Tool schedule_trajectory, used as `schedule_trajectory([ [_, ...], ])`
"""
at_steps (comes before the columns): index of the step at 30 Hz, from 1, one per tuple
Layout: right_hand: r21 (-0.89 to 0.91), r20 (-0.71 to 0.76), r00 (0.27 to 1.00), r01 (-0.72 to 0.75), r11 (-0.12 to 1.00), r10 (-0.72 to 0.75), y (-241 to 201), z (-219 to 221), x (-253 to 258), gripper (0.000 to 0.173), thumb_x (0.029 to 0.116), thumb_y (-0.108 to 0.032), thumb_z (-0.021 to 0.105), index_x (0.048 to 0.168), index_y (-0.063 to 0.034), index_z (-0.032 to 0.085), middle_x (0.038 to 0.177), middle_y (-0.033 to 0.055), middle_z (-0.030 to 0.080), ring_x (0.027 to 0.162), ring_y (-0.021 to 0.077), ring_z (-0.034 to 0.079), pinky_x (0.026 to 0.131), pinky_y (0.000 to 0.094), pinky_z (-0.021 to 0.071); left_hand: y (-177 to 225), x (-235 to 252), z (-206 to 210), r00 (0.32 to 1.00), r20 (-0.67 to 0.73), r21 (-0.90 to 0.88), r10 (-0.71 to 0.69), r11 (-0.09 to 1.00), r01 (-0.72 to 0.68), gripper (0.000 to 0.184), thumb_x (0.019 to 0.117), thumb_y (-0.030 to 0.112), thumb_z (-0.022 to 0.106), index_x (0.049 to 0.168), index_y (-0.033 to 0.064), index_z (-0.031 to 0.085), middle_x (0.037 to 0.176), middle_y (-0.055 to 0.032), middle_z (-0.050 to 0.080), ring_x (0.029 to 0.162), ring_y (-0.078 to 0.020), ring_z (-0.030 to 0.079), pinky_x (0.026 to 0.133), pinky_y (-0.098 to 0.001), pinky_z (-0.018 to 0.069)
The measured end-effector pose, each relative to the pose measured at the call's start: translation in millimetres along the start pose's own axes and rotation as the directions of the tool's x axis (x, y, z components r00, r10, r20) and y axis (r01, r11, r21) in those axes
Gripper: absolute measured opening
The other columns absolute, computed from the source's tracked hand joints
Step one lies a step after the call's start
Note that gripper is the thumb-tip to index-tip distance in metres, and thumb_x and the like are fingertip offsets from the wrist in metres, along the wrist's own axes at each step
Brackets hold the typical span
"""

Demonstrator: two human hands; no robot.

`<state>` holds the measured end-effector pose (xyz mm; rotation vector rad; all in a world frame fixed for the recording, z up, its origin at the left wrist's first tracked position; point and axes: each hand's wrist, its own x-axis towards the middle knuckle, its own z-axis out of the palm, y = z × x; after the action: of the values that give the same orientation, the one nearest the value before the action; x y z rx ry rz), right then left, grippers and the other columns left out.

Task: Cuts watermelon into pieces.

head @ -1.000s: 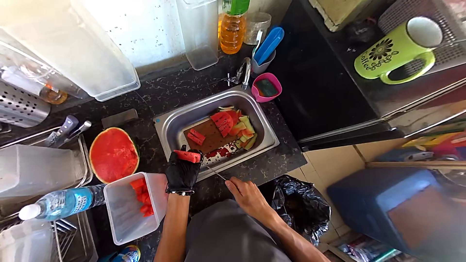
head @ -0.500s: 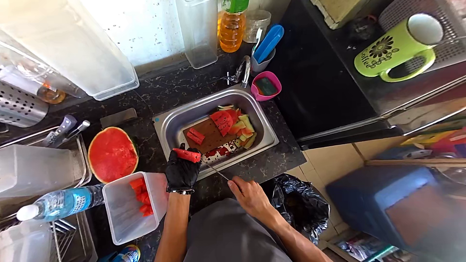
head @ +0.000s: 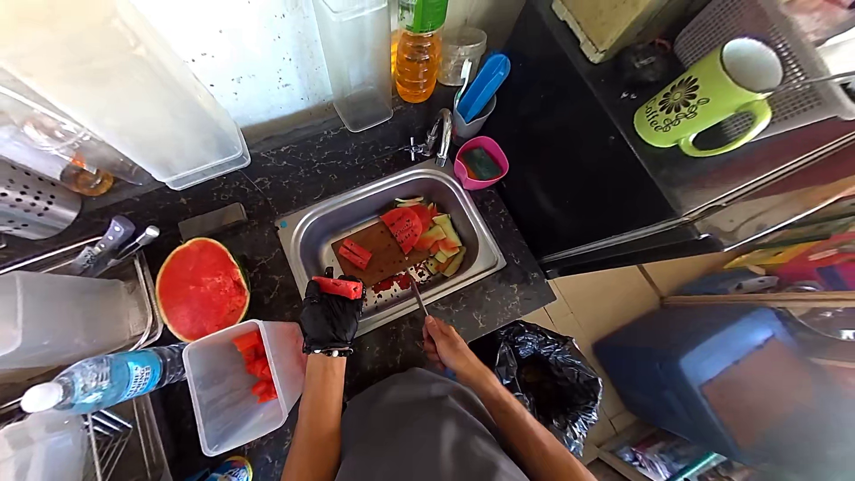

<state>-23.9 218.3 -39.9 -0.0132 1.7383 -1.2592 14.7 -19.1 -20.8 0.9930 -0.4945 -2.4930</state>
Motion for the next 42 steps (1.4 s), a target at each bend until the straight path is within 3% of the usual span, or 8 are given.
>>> schedule_trajectory([
  [6,-0.58,-0.018,0.955,0.23,0.782,-0.295,-28.2,-2.1,-30.0,0.053,0.1087,-0.05,0.033,0.089,-0.011,0.063,0.062,0.0023,0.05,0.058,0.0202,0.055,0.056,0.0438,0.0453,2.0,-2.9,1.7,0.997,0.081,-0.018,0.016,1.0,-0.015,0.055,0.1077,0.051,0.013,0.131,0.0166,0.049,0.106,-0.0062,0.065,0.098,-0.0195,0.066,0.082,-0.0399,0.0562],
  [9,-0.702,0.005,0.964,0.192,0.686,-0.265,-44.9,4.4,-39.0,0.056,0.1081,-0.053,0.03,0.096,-0.0113,0.065,0.066,0.0067,0.057,0.064,0.0269,0.063,0.059,0.0497,0.049,4.7,-0.8,3.9,0.989,0.15,-0.007,-0.003,1.0,0.004,0.059,0.1072,0.052,0.007,0.121,0.0184,0.054,0.099,-0.0043,0.066,0.09,-0.0182,0.067,0.073,-0.0368,0.0566],
  [17,-0.658,0.046,0.973,0.2,0.726,-0.227,-42.4,16.1,-35.3,0.05,0.1101,-0.047,0.034,0.108,-0.0066,0.064,0.075,0.0095,0.062,0.072,0.0274,0.065,0.066,0.0479,0.0514,1.2,-4.7,3.6,0.99,0.143,-0.051,0.018,0.999,-0.011,0.059,0.1071,0.054,0.008,0.124,0.0178,0.052,0.102,-0.0054,0.065,0.095,-0.0192,0.066,0.077,-0.0386,0.0567],
  [24,-0.061,0.03,0.978,0.208,0.976,-0.206,-7.1,23.0,-12.0,0.039,0.1125,-0.032,0.029,0.109,-0.003,0.055,0.074,0.0006,0.054,0.058,0.0107,0.056,0.056,0.0291,0.052,3.2,0.3,7.1,1.0,0.023,-0.116,0.007,0.993,-0.004,0.055,0.1082,0.047,0.006,0.119,0.0133,0.048,0.105,-0.008,0.061,0.1,-0.0213,0.063,0.088,-0.0424,0.0541],
  [29,-0.488,-0.005,0.95,0.27,0.83,-0.313,-25.1,9.6,-28.0,0.053,0.1103,-0.047,0.03,0.093,-0.0096,0.063,0.065,0.0025,0.052,0.06,0.0188,0.056,0.057,0.0423,0.0466,6.8,0.9,0.9,0.99,0.142,-0.361,-0.025,0.929,0.075,0.048,0.1093,0.038,0.014,0.117,0.0099,0.052,0.107,-0.0088,0.064,0.105,-0.023,0.066,0.093,-0.0426,0.056],
  [33,-0.684,0.008,0.935,0.263,0.681,-0.354,-48.4,14.3,-48.7,0.055,0.1089,-0.053,0.029,0.096,-0.0117,0.064,0.064,0.0051,0.056,0.061,0.0251,0.061,0.055,0.0471,0.0471,4.9,11.2,-14.9,0.954,0.298,-0.313,-0.035,0.94,0.133,0.053,0.1079,0.045,0.017,0.122,0.0109,0.055,0.113,-0.0096,0.065,0.108,-0.0247,0.065,0.093,-0.0407,0.0557],
  [39,-0.718,-0.003,0.952,0.212,0.663,-0.307,-51.2,19.6,-41.3,0.057,0.1098,-0.051,0.027,0.101,-0.0091,0.064,0.07,0.0086,0.061,0.069,0.0291,0.066,0.06,0.0493,0.0506,-2.5,7.9,-12.3,0.955,0.292,-0.255,0.054,0.967,0.023,0.055,0.1074,0.052,0.018,0.135,0.0171,0.049,0.117,-0.0058,0.064,0.111,-0.0228,0.064,0.095,-0.0443,0.0544],
  [42,-0.56,0.018,0.956,0.253,0.789,-0.293,-40.7,20.6,-34.5,0.053,0.1112,-0.045,0.03,0.099,-0.0059,0.063,0.069,0.0074,0.056,0.066,0.0247,0.061,0.062,0.0452,0.0488,2.5,-5.4,13.2,0.989,0.132,-0.184,0.067,0.982,-0.042,0.057,0.1079,0.052,0.009,0.126,0.0172,0.051,0.106,-0.0052,0.064,0.1,-0.0214,0.065,0.087,-0.0421,0.0565],
])
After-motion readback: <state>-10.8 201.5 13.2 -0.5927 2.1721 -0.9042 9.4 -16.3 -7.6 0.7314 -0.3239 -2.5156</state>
